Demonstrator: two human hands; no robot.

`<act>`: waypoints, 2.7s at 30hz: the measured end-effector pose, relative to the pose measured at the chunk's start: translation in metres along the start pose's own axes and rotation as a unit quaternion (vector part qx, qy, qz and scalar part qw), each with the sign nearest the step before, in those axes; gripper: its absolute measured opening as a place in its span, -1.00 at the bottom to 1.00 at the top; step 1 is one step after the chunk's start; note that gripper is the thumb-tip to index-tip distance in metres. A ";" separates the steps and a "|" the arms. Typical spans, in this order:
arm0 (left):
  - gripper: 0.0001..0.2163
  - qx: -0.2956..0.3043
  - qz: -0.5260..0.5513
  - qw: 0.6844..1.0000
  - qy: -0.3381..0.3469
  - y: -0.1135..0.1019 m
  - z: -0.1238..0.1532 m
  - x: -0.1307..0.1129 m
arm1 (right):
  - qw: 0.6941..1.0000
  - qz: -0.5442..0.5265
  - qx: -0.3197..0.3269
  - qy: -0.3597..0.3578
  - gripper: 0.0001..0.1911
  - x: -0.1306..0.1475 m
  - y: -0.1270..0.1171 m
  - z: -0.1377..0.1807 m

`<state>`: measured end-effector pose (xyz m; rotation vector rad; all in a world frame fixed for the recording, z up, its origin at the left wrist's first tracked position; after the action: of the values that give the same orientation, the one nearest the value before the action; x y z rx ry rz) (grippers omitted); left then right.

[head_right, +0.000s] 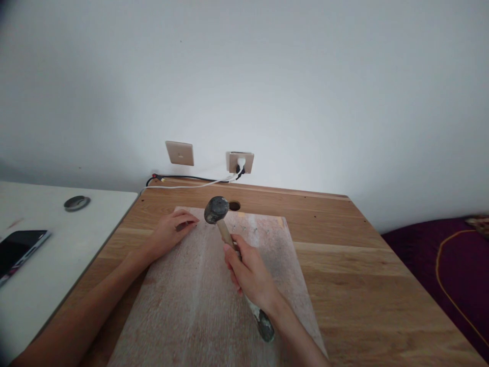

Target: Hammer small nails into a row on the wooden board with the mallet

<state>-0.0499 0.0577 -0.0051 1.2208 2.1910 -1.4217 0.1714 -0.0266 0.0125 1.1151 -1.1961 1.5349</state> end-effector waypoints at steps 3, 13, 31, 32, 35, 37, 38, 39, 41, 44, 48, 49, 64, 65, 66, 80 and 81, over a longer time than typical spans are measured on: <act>-0.84 0.009 0.008 1.000 -0.009 0.001 -0.001 0.000 | 1.000 0.004 0.008 -0.001 -0.71 -0.001 0.004 -0.001; -0.67 0.006 0.036 0.996 -0.081 0.002 -0.001 0.004 | 0.996 0.085 0.037 0.000 -0.74 0.006 0.022 -0.010; -0.44 0.000 0.076 0.989 -0.126 0.000 0.001 0.013 | 0.986 0.160 0.032 -0.041 -0.72 0.005 0.031 -0.010; -0.45 0.001 0.076 0.989 -0.124 0.000 0.000 0.012 | 0.987 0.153 0.033 -0.036 -0.71 0.004 0.031 -0.010; -0.52 0.007 0.077 0.990 -0.119 0.001 -0.001 0.010 | 0.994 0.104 0.036 0.014 -0.69 -0.002 0.028 -0.003; -0.54 0.010 0.075 0.990 -0.116 0.002 -0.001 0.010 | 0.997 0.045 0.011 0.057 -0.60 -0.007 0.021 0.010; -0.53 0.011 0.073 0.991 -0.116 0.003 -0.001 0.010 | 0.997 0.014 -0.017 0.070 -0.51 -0.010 0.015 0.019; -0.52 0.011 0.070 0.991 -0.115 0.003 -0.001 0.011 | 0.996 -0.014 -0.053 0.077 -0.39 -0.013 0.007 0.029; -0.51 0.011 0.064 0.992 -0.113 0.003 -0.001 0.012 | 0.987 -0.051 -0.133 0.078 -0.22 -0.020 -0.011 0.051; -0.53 0.014 0.057 0.992 -0.109 0.003 -0.002 0.012 | 0.974 -0.049 -0.205 0.088 -0.25 -0.039 -0.031 0.084; -0.54 0.017 0.051 0.993 -0.103 0.003 -0.004 0.011 | 0.966 -0.053 -0.229 0.110 -0.52 -0.066 -0.036 0.103; -0.54 0.017 0.050 0.993 -0.102 0.003 -0.004 0.011 | 0.966 -0.049 -0.229 0.107 -0.54 -0.069 -0.035 0.104; -0.64 -0.057 -0.052 0.990 -0.117 -0.007 -0.009 -0.014 | 0.911 0.352 -0.195 -0.094 -0.53 -0.039 -0.027 0.075; -0.66 -0.061 -0.065 0.990 -0.112 -0.007 -0.009 -0.022 | 0.901 0.374 -0.188 -0.119 -0.52 -0.039 -0.025 0.074; -0.67 -0.064 -0.077 0.989 -0.106 -0.009 -0.011 -0.031 | 0.892 0.391 -0.177 -0.144 -0.50 -0.039 -0.024 0.074; -0.60 -0.039 -0.301 0.945 -0.122 -0.034 0.084 -0.085 | 0.831 0.403 -0.277 -0.266 -0.72 -0.038 -0.071 0.127; -0.60 -0.027 -0.326 0.934 -0.143 -0.040 0.094 -0.075 | 0.808 0.426 -0.281 -0.295 -0.71 -0.040 -0.074 0.133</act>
<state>-0.0544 -0.0666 0.0191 0.2179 2.4988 -1.6111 0.2695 -0.1496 0.0073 0.6513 -2.6449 1.2505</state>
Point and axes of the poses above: each hand's wrist, its own z-axis away from the middle knuckle, its own y-axis out of the palm, x = y × z, the point moved 6 cm from there along -z, towards the middle knuckle, and after that the axes turned 10 degrees about -x, right-handed, at the moved point
